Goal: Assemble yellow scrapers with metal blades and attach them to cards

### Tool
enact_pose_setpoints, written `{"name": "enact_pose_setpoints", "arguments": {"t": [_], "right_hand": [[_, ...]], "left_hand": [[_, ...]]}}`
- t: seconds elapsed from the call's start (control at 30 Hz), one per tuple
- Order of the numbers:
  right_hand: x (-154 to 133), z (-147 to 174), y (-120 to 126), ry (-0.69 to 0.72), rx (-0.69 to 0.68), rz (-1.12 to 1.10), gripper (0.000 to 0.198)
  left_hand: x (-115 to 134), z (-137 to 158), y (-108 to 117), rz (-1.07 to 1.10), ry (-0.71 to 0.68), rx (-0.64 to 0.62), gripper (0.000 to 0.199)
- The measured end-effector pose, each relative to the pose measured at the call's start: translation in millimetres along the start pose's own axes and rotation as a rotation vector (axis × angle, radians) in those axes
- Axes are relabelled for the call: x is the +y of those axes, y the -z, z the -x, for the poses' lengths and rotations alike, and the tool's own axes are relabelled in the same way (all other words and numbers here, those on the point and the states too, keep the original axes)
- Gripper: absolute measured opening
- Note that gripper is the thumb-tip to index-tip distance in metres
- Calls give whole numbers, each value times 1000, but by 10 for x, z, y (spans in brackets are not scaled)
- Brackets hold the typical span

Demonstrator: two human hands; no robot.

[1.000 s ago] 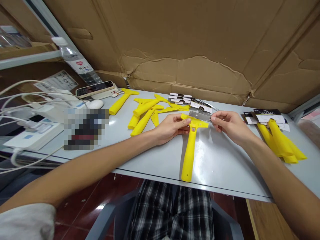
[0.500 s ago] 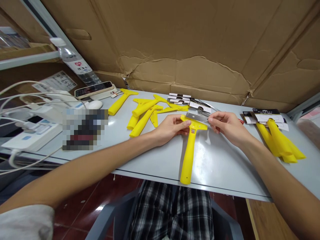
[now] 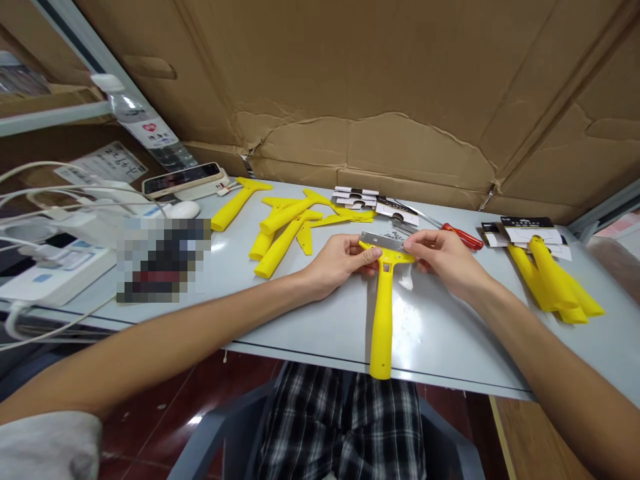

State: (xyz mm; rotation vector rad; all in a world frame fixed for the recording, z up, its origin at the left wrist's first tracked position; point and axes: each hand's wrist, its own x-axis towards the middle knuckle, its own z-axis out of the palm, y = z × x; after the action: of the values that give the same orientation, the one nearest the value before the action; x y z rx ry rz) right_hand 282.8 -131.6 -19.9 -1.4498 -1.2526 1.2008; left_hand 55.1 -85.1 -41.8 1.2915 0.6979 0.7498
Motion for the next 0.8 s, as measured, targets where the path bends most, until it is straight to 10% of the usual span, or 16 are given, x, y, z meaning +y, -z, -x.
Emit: {"name": "enact_pose_setpoints", "arguments": {"t": [0.8], "right_hand": [[-47, 74, -83, 51, -83, 74, 55]], "left_hand": [[26, 1, -56, 30, 47, 90, 23]]}}
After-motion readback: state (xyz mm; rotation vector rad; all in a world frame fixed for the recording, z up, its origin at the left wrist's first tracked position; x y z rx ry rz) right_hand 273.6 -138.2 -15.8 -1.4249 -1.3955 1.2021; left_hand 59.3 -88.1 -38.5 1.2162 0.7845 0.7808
